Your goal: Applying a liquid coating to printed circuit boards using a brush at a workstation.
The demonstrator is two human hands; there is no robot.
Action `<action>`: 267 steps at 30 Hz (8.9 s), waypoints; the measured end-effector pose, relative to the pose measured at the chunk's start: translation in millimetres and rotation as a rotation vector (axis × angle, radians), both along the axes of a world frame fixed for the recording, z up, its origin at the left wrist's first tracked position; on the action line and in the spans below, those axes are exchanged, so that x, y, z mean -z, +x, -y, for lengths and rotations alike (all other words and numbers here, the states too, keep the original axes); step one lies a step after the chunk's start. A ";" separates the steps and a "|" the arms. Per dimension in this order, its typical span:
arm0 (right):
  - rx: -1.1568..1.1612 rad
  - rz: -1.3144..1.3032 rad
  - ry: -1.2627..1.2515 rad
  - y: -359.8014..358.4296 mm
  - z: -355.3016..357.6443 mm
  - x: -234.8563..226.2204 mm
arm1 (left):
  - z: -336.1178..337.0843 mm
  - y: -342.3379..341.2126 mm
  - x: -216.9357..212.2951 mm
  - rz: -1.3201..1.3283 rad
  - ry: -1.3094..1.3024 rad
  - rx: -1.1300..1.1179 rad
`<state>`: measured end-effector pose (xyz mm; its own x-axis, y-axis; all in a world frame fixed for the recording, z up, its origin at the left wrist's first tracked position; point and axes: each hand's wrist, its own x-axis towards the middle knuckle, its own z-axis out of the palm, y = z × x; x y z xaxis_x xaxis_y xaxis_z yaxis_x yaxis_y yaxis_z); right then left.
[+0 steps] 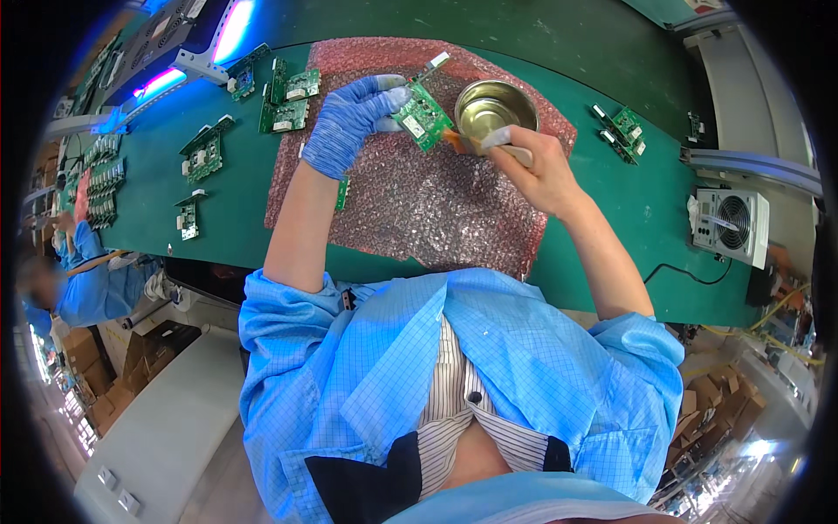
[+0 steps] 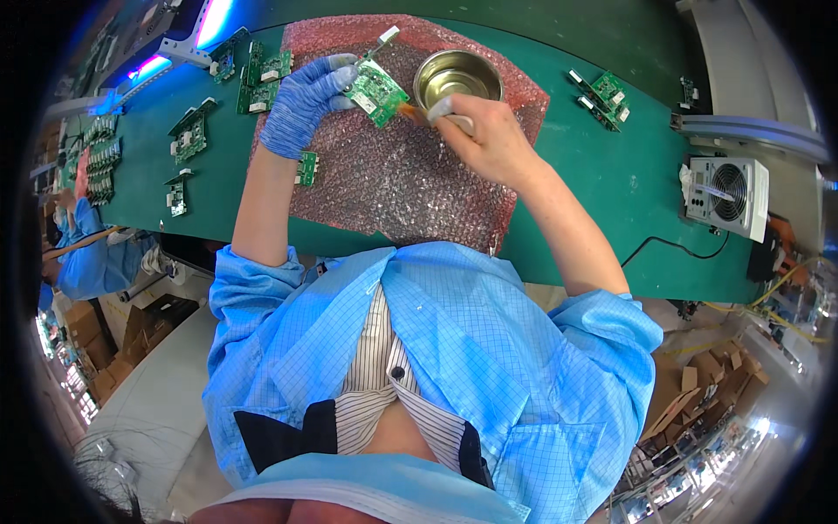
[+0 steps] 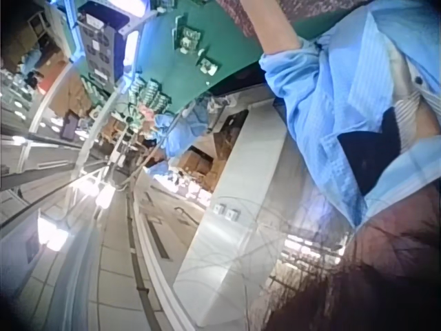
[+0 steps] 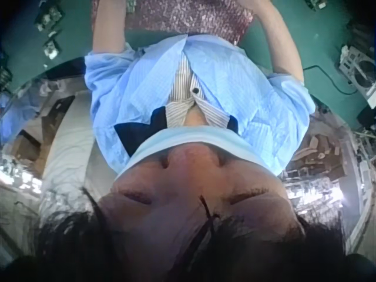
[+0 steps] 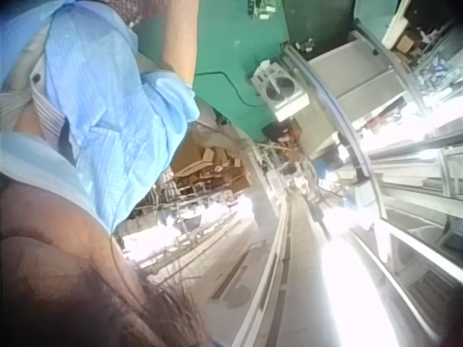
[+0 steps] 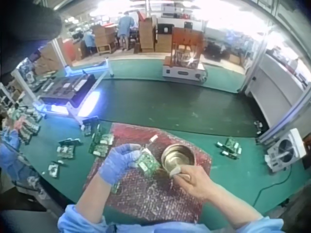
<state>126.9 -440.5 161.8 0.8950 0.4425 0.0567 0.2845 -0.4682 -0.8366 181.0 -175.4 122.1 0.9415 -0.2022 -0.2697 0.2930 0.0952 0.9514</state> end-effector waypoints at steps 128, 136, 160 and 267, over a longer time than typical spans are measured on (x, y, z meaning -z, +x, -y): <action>0.258 -0.242 0.314 6.0 34.8 5.2 | 34.0 -6.2 18.6 -0.060 -0.230 0.121; 0.316 -0.269 0.319 -15.1 32.0 7.0 | 32.2 -6.4 20.6 -0.057 -0.161 0.027; 0.240 -0.197 0.316 0.0 24.8 13.7 | 29.0 -6.7 22.1 0.016 -0.095 0.069; 0.625 -0.152 0.220 14.9 30.4 78.1 | -140.2 -51.5 54.5 -0.041 -0.359 -0.530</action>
<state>141.8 -470.9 83.7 0.9840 -0.1674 -0.0607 -0.1126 -0.3208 -0.9404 129.6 -35.2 67.7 0.9290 0.2035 -0.3092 0.1538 0.5476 0.8225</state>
